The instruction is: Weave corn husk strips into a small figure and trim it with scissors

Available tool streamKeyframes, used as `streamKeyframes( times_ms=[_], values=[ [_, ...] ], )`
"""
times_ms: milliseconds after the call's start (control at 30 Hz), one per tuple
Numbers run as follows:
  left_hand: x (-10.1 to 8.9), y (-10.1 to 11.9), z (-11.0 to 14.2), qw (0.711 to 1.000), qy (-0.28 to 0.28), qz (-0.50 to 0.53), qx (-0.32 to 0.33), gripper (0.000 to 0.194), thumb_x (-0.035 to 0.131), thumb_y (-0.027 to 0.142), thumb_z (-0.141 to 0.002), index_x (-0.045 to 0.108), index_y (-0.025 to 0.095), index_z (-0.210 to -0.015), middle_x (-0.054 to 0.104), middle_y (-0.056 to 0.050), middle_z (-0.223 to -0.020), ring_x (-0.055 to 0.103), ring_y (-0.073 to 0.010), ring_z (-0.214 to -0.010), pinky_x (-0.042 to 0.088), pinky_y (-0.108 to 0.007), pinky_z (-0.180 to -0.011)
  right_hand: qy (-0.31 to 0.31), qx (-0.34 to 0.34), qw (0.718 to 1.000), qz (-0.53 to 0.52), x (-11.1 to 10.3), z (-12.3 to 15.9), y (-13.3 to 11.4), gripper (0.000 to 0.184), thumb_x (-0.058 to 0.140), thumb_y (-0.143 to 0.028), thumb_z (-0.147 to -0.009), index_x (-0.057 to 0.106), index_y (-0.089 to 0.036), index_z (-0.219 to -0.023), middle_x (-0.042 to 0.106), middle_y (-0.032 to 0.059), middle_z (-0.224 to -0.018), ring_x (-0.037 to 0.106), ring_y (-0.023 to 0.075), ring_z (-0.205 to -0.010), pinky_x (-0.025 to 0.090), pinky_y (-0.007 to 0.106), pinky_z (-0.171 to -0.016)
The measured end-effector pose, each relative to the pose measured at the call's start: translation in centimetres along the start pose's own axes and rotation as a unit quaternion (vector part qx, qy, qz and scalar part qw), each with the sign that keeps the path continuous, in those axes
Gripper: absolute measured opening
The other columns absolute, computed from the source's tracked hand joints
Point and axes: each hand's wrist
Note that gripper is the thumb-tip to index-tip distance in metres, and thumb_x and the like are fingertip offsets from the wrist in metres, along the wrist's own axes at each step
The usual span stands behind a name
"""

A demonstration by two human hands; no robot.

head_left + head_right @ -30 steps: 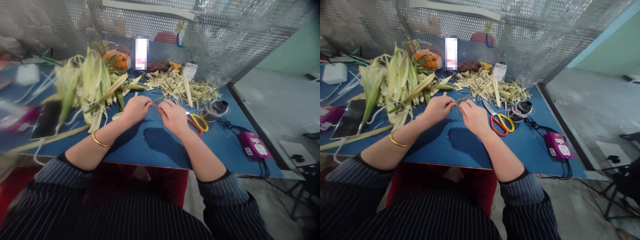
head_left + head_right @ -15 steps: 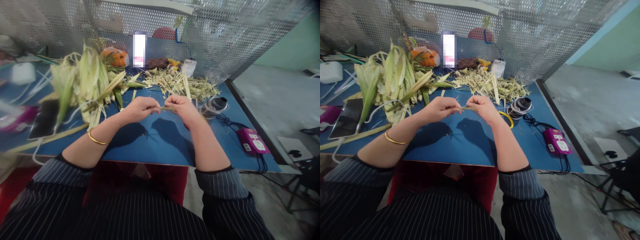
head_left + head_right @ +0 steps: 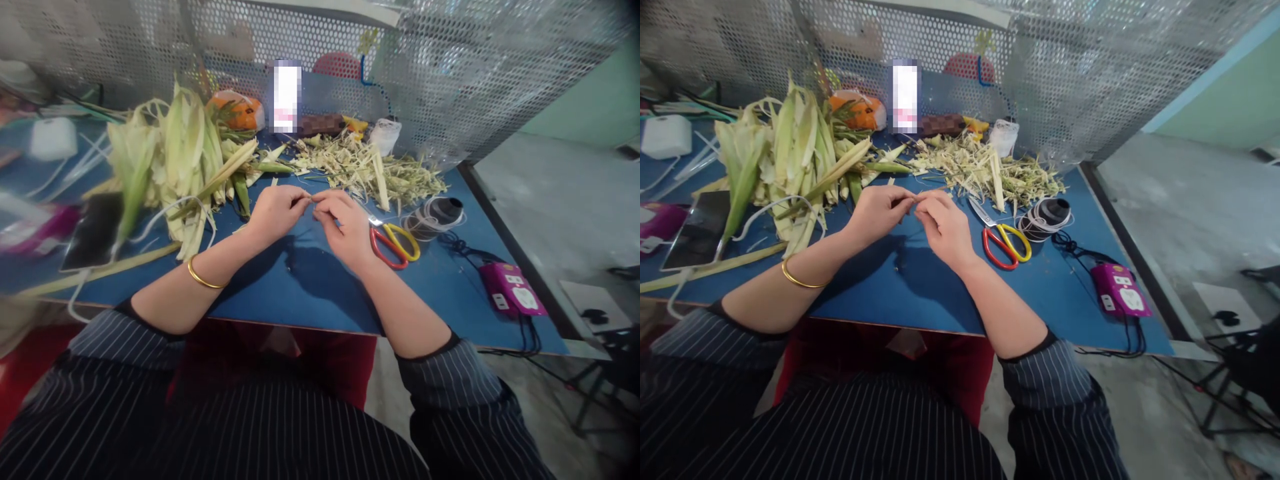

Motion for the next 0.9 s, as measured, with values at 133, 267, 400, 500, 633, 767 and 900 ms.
streamKeyframes(
  times_ms=[133,267,400,500,633,767,900],
  values=[
    [0.4,0.2,0.3,0.999,-0.006,-0.024,0.026,0.026,0.052,0.021,-0.087,0.075,0.016,-0.077,0.075,-0.006,-0.08,0.064,-0.0167,-0.071,0.044,-0.028,-0.069,-0.033,0.045,0.998,-0.027,-0.3,0.0,0.1,0.019,0.042,-0.025,-0.099,0.053,-0.023,-0.083,0.066,0.0045,-0.091,0.062,0.0156,-0.086,0.049,0.032,-0.084],
    [0.6,0.3,0.4,1.0,0.012,0.011,0.004,0.024,0.054,0.021,-0.085,0.076,0.017,-0.078,0.075,-0.004,-0.075,0.063,-0.0156,-0.068,0.044,-0.027,-0.066,-0.023,0.033,0.999,-0.005,-0.2,0.1,0.0,0.02,0.039,-0.026,-0.099,0.05,-0.023,-0.082,0.061,0.0041,-0.084,0.058,0.0152,-0.081,0.048,0.031,-0.08],
    [0.6,0.6,0.5,0.999,0.025,0.031,-0.031,0.023,0.055,0.02,-0.082,0.076,0.017,-0.076,0.072,-0.002,-0.067,0.061,-0.0151,-0.064,0.043,-0.026,-0.062,-0.039,0.005,0.997,0.066,0.2,0.3,-0.3,0.02,0.037,-0.022,-0.098,0.05,-0.022,-0.083,0.062,0.0064,-0.088,0.058,0.0164,-0.083,0.046,0.031,-0.08],
    [0.6,0.7,0.5,0.999,0.012,0.026,-0.044,0.024,0.054,0.019,-0.08,0.076,0.016,-0.073,0.071,-0.002,-0.064,0.06,-0.0148,-0.061,0.042,-0.026,-0.061,-0.063,-0.003,0.994,0.084,0.3,0.4,-0.5,0.019,0.038,-0.021,-0.098,0.052,-0.022,-0.085,0.064,0.0067,-0.088,0.059,0.0166,-0.082,0.046,0.031,-0.077],
    [0.6,0.4,0.4,0.999,-0.015,-0.035,-0.018,0.025,0.053,0.02,-0.08,0.076,0.016,-0.071,0.071,-0.004,-0.064,0.059,-0.0161,-0.06,0.041,-0.028,-0.061,-0.056,0.018,0.995,0.087,-0.2,0.3,-0.7,0.02,0.041,-0.025,-0.099,0.055,-0.022,-0.085,0.066,0.0069,-0.095,0.061,0.0167,-0.084,0.046,0.03,-0.076],
    [0.5,0.3,0.4,0.991,-0.087,-0.082,0.058,0.024,0.053,0.022,-0.082,0.075,0.017,-0.074,0.073,-0.005,-0.07,0.063,-0.0178,-0.066,0.043,-0.029,-0.065,-0.02,0.019,0.997,0.076,-1.2,-0.2,-0.3,0.018,0.048,-0.024,-0.095,0.057,-0.022,-0.08,0.065,0.0081,-0.104,0.061,0.0192,-0.096,0.046,0.033,-0.08],
    [0.0,0.6,0.4,0.969,-0.177,-0.066,0.159,0.024,0.053,0.022,-0.085,0.076,0.019,-0.081,0.075,-0.005,-0.08,0.065,-0.0176,-0.071,0.044,-0.028,-0.066,-0.039,0.053,0.997,0.045,-2.2,-1.0,1.5,0.013,0.056,-0.02,-0.087,0.057,-0.021,-0.073,0.064,0.0051,-0.092,0.058,0.019,-0.087,0.045,0.034,-0.08]
  ],
)
Point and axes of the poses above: each hand's wrist, its own z-axis away from the middle knuckle, its own x-axis out of the palm, y = z × x
